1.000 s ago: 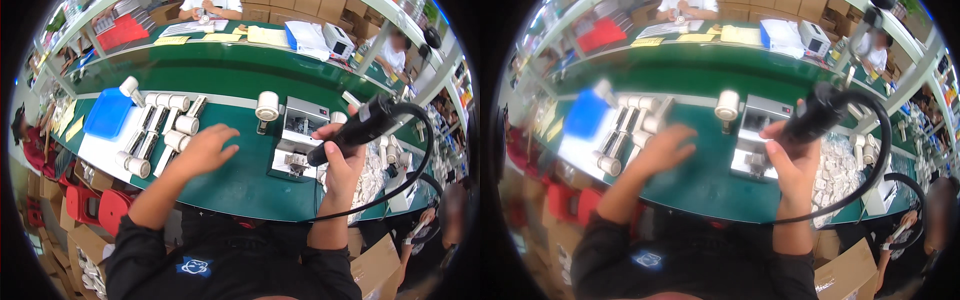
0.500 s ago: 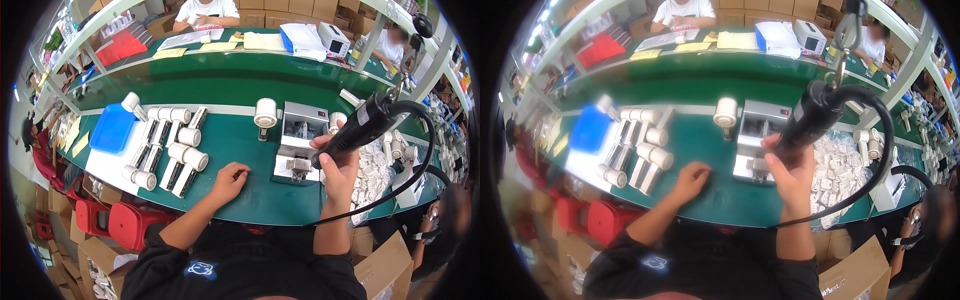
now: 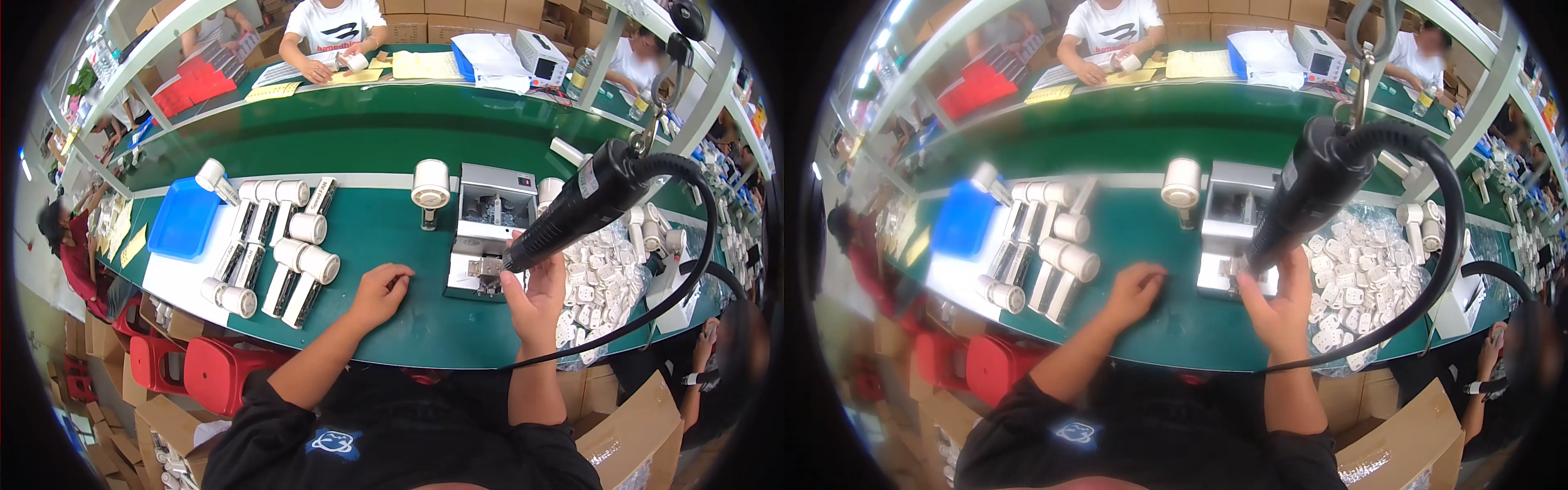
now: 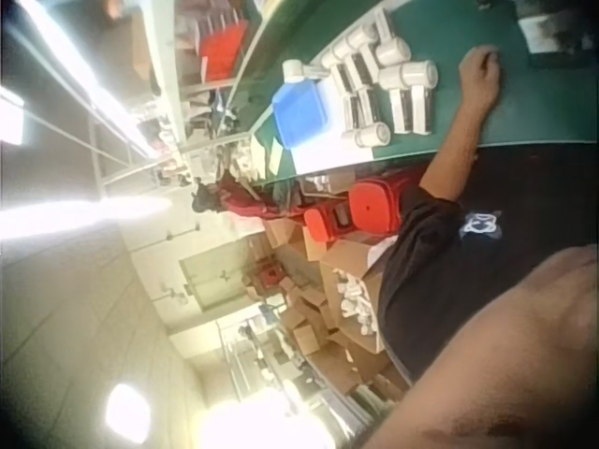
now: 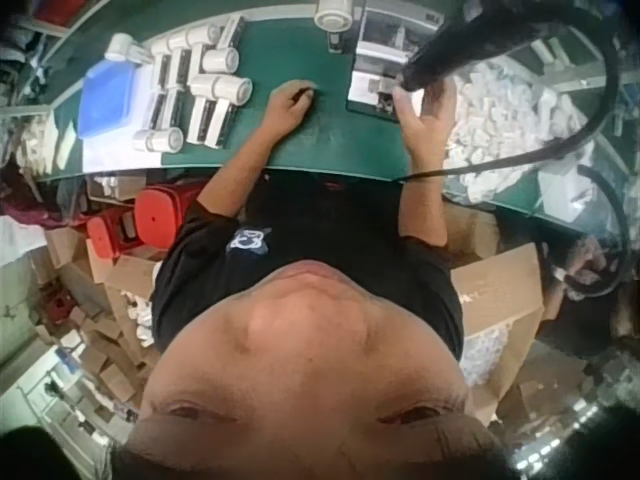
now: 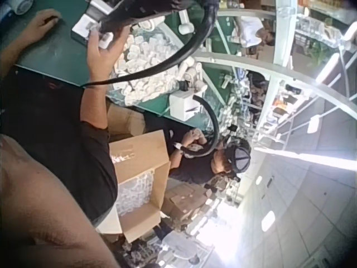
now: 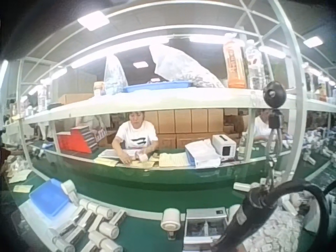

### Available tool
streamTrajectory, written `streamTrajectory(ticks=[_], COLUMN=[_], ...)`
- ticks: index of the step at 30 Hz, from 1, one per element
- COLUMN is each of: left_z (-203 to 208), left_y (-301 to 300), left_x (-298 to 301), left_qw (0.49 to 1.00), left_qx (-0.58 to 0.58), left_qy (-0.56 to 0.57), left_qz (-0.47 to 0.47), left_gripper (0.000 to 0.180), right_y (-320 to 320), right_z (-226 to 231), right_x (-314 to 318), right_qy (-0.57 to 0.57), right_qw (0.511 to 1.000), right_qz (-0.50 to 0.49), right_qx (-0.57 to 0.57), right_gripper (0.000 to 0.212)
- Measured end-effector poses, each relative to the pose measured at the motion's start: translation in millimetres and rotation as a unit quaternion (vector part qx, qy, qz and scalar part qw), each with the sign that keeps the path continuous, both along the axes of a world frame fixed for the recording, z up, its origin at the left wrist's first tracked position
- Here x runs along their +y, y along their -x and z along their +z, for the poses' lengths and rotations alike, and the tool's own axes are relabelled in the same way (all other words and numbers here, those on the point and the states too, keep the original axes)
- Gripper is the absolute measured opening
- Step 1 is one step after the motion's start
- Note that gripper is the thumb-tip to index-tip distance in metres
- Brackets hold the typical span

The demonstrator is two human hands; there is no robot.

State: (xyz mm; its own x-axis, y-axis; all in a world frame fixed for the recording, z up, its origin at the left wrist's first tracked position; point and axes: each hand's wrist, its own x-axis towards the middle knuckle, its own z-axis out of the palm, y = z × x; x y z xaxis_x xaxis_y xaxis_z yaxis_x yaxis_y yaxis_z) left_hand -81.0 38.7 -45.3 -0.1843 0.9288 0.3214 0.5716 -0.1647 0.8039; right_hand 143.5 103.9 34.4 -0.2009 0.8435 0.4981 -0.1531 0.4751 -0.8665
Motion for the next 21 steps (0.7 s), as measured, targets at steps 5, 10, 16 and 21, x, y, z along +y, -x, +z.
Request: streamTrajectory(ticks=[5,10,16,21], left_z=[-8,-10,-5,-9], left_y=[9,2,7,7], left_x=[2,5,0,1], left_qw=[0.998,0.991,0.994,0.994], left_qx=[-0.060,0.113,0.075,0.074], left_qy=[-0.012,-0.049,-0.050,-0.052], left_qz=[0.006,-0.048,-0.055,-0.054], left_gripper=[0.010,0.009,0.008,0.008], right_y=[10,6,15,18], right_z=[-3,-20,-12,-5], right_x=[-2,-2,-6,-7], right_qy=[0.014,-0.025,-0.038,-0.018], right_qw=[1.000,0.997,0.996,0.997], right_qz=[-0.002,-0.049,0.008,0.049], right_qx=[0.011,0.061,0.080,0.048], right_gripper=[0.061,0.053,0.066,0.068])
